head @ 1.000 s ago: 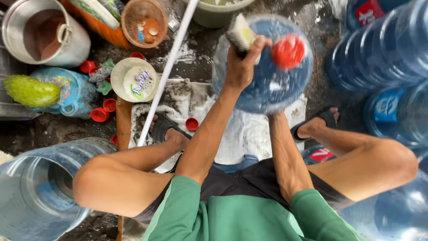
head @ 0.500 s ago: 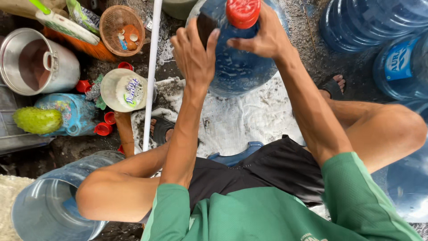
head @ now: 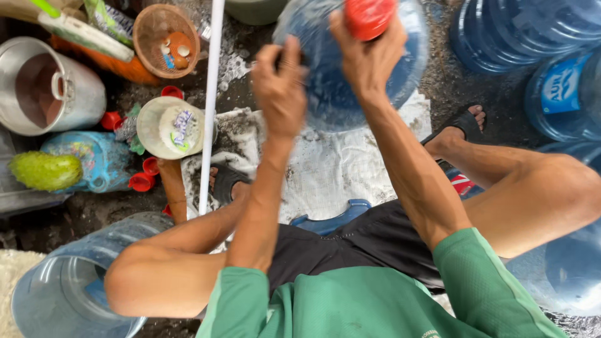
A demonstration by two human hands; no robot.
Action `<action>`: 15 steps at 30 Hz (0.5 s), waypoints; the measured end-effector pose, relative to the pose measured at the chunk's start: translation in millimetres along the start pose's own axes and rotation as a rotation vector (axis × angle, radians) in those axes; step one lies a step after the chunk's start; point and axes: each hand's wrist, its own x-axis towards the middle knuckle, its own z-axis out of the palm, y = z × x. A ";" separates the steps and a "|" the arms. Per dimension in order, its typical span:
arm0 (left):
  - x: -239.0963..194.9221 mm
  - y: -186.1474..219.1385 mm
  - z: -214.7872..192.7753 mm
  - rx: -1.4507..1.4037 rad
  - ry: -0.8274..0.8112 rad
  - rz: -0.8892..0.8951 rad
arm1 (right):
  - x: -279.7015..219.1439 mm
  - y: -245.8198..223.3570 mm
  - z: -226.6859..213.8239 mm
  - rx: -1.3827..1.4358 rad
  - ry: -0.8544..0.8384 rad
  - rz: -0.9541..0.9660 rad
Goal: The person cleans the exterior of a large plastic water jug. The person applies soap and scrubs the sides and bottom of the jug with a small black sponge, then uses a blue cup to pour water from a bucket over the jug to rinse it.
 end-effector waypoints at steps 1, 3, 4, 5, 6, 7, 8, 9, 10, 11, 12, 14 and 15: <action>-13.8 26.3 -8.9 -0.144 0.068 0.020 | 1.9 5.6 2.9 -0.061 0.119 0.096; -50.7 55.5 -12.8 -0.279 0.153 0.030 | 5.1 12.9 4.8 -0.114 0.225 0.179; -74.3 59.1 -7.2 -0.239 0.075 0.190 | 6.8 15.1 3.3 0.004 0.182 0.097; -101.6 64.1 -2.3 -0.201 -0.015 0.347 | 4.8 18.2 -0.5 0.116 0.139 0.025; -90.8 59.5 -0.3 -0.197 -0.011 0.335 | 7.0 18.8 -0.4 0.119 0.126 0.021; -81.8 55.4 1.6 -0.271 0.081 0.344 | 7.8 20.2 -2.1 0.069 0.125 0.009; -73.6 51.9 3.8 -0.343 0.173 0.353 | 8.3 22.0 -4.5 0.019 0.123 -0.004; -67.1 45.4 8.3 -0.346 0.167 0.341 | 8.9 25.2 -4.8 0.011 0.113 0.001; -60.5 39.7 12.7 -0.373 0.180 0.218 | 10.0 28.1 -5.9 0.111 0.081 -0.095; -48.5 31.3 18.2 -0.397 0.198 0.105 | 15.1 30.2 -3.8 0.217 0.057 -0.196; -48.0 20.4 24.5 -0.397 0.197 0.102 | 9.0 27.3 -3.9 0.216 0.055 -0.195; -39.5 -0.1 38.7 -0.527 0.044 -0.429 | 2.9 19.2 -5.0 0.205 0.086 -0.135; -45.5 15.5 28.1 -0.530 0.050 -0.427 | 2.4 18.5 -3.2 0.206 0.086 -0.143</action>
